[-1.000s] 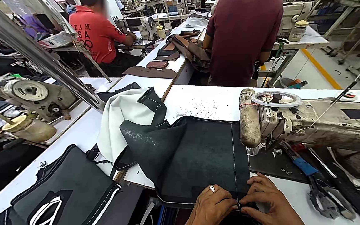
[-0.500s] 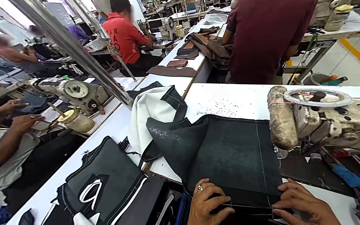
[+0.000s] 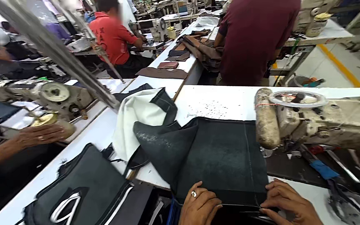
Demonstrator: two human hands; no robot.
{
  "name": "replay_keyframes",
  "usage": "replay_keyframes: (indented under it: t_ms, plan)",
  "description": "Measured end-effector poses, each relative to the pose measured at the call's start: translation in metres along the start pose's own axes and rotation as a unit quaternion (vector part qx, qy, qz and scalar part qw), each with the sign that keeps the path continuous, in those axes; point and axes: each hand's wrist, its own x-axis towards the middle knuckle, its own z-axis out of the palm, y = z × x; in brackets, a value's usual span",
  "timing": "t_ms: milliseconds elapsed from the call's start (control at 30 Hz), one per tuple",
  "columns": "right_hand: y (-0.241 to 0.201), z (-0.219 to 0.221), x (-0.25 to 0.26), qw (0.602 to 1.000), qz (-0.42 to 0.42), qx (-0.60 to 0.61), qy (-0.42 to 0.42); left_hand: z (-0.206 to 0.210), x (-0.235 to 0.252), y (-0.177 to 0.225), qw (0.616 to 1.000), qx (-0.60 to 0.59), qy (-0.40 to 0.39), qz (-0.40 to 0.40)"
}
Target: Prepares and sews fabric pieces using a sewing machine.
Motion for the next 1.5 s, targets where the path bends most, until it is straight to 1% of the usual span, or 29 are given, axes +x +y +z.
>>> replay_keyframes:
  t_ms: [100,167,300,500,600,767,1033,1200,1300,1400,1500]
  plan:
    - [-0.004,0.005,-0.006,0.998,-0.018,-0.054,0.019,-0.008,0.009,0.006,0.998,0.053,-0.030,0.003]
    - [-0.006,0.009,-0.007,0.997,-0.012,-0.069,0.027,-0.010,0.013,0.004,0.997,0.068,-0.038,0.013]
    - [-0.003,0.015,-0.007,0.997,0.000,-0.069,0.020,-0.011,0.015,-0.003,0.995,0.081,-0.054,0.023]
    - [-0.001,0.006,-0.010,0.999,-0.010,-0.042,-0.007,-0.009,0.012,-0.007,0.994,0.084,-0.066,0.026]
    - [0.002,0.004,-0.013,0.999,-0.022,-0.030,-0.010,-0.008,0.010,-0.008,0.994,0.085,-0.063,0.029]
    - [0.000,0.014,-0.013,0.997,-0.026,-0.062,0.025,-0.008,0.010,-0.008,0.995,0.081,-0.057,0.031]
    - [-0.001,0.021,-0.016,0.994,-0.011,-0.104,0.026,-0.005,0.007,-0.011,0.995,0.078,-0.039,0.039]
    - [-0.012,0.027,-0.023,0.993,0.022,-0.109,0.033,-0.008,0.004,-0.010,0.996,0.075,-0.028,0.050]
    - [-0.013,0.034,-0.028,0.990,0.027,-0.128,0.047,-0.010,0.002,-0.008,0.995,0.078,-0.026,0.060]
    - [-0.013,0.034,-0.030,0.991,0.016,-0.124,0.055,-0.014,0.002,-0.006,0.994,0.081,-0.024,0.071]
    - [-0.027,0.019,-0.020,0.992,-0.038,-0.109,0.052,-0.030,0.013,0.007,0.994,0.078,-0.013,0.078]
